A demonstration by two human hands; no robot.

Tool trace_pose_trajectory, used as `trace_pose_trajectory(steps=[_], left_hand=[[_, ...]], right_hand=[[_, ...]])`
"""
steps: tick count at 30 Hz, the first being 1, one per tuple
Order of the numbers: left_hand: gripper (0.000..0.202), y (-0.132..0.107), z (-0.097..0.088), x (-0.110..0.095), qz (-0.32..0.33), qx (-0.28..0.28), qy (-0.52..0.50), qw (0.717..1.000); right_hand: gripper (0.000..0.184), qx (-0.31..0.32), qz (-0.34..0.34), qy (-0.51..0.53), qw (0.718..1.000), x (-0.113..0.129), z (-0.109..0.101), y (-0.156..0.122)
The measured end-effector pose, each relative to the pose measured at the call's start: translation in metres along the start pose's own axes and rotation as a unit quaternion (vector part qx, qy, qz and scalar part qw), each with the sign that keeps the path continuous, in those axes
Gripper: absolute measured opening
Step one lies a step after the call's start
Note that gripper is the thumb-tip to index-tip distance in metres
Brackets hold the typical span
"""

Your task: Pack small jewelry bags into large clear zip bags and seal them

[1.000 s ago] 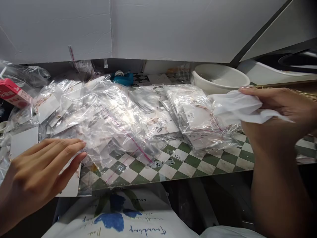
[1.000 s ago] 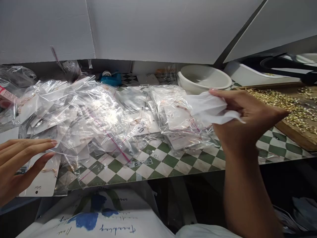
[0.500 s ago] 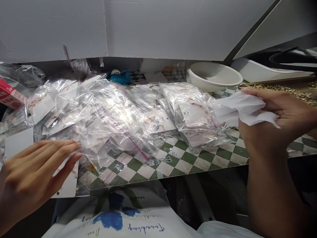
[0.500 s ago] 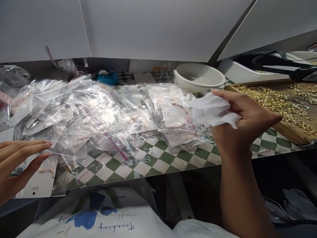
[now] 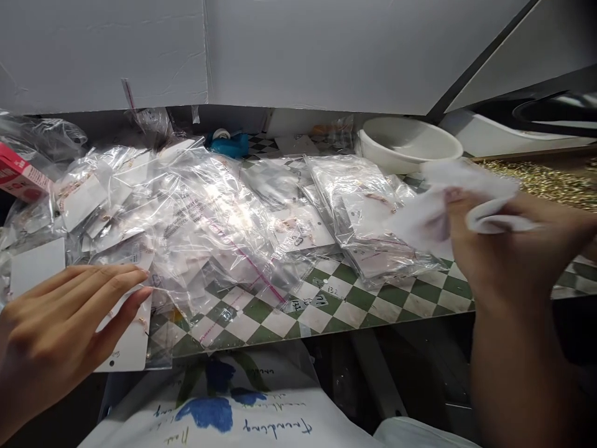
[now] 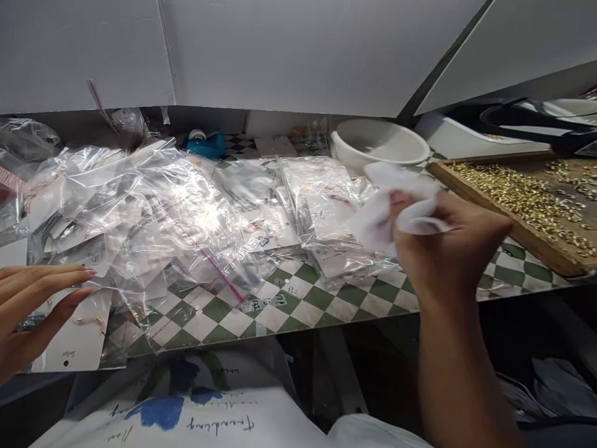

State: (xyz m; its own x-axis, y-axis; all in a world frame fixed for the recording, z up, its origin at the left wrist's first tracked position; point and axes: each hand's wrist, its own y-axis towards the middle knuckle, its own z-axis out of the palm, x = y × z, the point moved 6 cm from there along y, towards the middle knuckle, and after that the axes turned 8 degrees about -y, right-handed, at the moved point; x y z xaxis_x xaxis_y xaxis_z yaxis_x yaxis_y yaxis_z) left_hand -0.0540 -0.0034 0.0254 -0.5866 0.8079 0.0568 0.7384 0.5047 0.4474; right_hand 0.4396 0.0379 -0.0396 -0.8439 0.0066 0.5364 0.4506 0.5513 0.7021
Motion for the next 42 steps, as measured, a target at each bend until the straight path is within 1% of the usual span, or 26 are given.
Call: trace_pose_trajectory(steps=[1, 2, 3, 4, 5, 6, 7, 9, 11, 12, 14, 16, 18, 21, 25, 29, 34, 39, 41, 42], left_hand=[[0.018, -0.001, 0.001, 0.002, 0.000, 0.002, 0.001, 1.000], [0.018, -0.002, 0.001, 0.002, 0.004, 0.004, 0.001, 1.000], [0.018, -0.002, 0.002, 0.002, 0.007, 0.007, 0.001, 1.000], [0.018, -0.002, 0.003, 0.002, 0.011, 0.007, 0.000, 1.000], [0.018, -0.002, 0.003, 0.001, 0.013, 0.006, 0.001, 1.000], [0.019, -0.001, 0.003, 0.000, 0.012, 0.005, 0.002, 1.000], [0.019, -0.001, 0.003, -0.001, 0.005, 0.003, 0.003, 1.000], [0.018, -0.001, 0.004, -0.001, -0.012, 0.003, 0.000, 1.000], [0.016, -0.002, 0.005, 0.000, -0.019, 0.008, -0.005, 1.000], [0.015, -0.004, 0.006, 0.000, -0.018, 0.009, -0.005, 1.000], [0.015, -0.006, 0.006, 0.001, -0.013, 0.007, -0.003, 1.000], [0.015, -0.006, 0.007, 0.003, -0.013, 0.009, 0.000, 1.000], [0.014, -0.004, 0.008, 0.001, -0.013, 0.014, 0.000, 1.000], [0.013, 0.002, 0.009, -0.006, -0.005, 0.013, -0.015, 1.000], [0.009, 0.009, 0.010, -0.016, 0.005, 0.020, -0.032, 0.999], [0.008, 0.013, 0.013, -0.017, 0.004, 0.027, -0.025, 0.999], [0.008, 0.011, 0.015, -0.017, 0.013, 0.028, -0.020, 0.999], [0.006, 0.015, 0.016, -0.020, 0.015, 0.028, -0.026, 0.999], [0.008, 0.021, 0.015, -0.023, 0.015, 0.017, -0.029, 0.999], [0.009, 0.025, 0.015, -0.026, 0.015, 0.013, -0.030, 0.999]], right_hand=[[0.043, 0.019, 0.024, 0.012, 0.999, 0.009, -0.002, -0.006], [0.042, 0.059, 0.039, 0.040, 0.997, 0.020, -0.001, -0.013], [0.041, 0.133, 0.029, 0.082, 0.987, 0.035, 0.004, -0.021], [0.043, 0.218, -0.004, 0.127, 0.968, 0.054, 0.009, -0.030], [0.047, 0.286, -0.048, 0.163, 0.943, 0.073, 0.012, -0.040], [0.050, 0.333, -0.094, 0.182, 0.920, 0.091, 0.014, -0.049], [0.051, 0.355, -0.136, 0.176, 0.908, 0.105, 0.013, -0.057], [0.049, 0.332, -0.218, 0.136, 0.908, 0.124, 0.011, -0.067], [0.048, 0.283, -0.272, 0.102, 0.914, 0.131, 0.010, -0.074], [0.048, 0.266, -0.286, 0.095, 0.916, 0.132, 0.011, -0.077], [0.046, 0.257, -0.298, 0.108, 0.913, 0.132, 0.013, -0.083], [0.038, 0.272, -0.286, 0.138, 0.909, 0.136, 0.016, -0.088], [0.034, 0.312, -0.247, 0.184, 0.899, 0.142, 0.019, -0.092], [0.037, 0.361, -0.201, 0.239, 0.879, 0.154, 0.022, -0.097], [0.043, 0.388, -0.183, 0.269, 0.862, 0.162, 0.024, -0.100], [0.048, 0.385, -0.169, 0.265, 0.868, 0.160, 0.024, -0.101], [0.039, 0.368, -0.179, 0.250, 0.877, 0.160, 0.021, -0.105], [0.037, 0.358, -0.186, 0.233, 0.885, 0.160, 0.020, -0.110], [0.030, 0.368, -0.194, 0.221, 0.882, 0.156, 0.020, -0.106], [0.021, 0.380, -0.196, 0.213, 0.878, 0.151, 0.019, -0.102]])
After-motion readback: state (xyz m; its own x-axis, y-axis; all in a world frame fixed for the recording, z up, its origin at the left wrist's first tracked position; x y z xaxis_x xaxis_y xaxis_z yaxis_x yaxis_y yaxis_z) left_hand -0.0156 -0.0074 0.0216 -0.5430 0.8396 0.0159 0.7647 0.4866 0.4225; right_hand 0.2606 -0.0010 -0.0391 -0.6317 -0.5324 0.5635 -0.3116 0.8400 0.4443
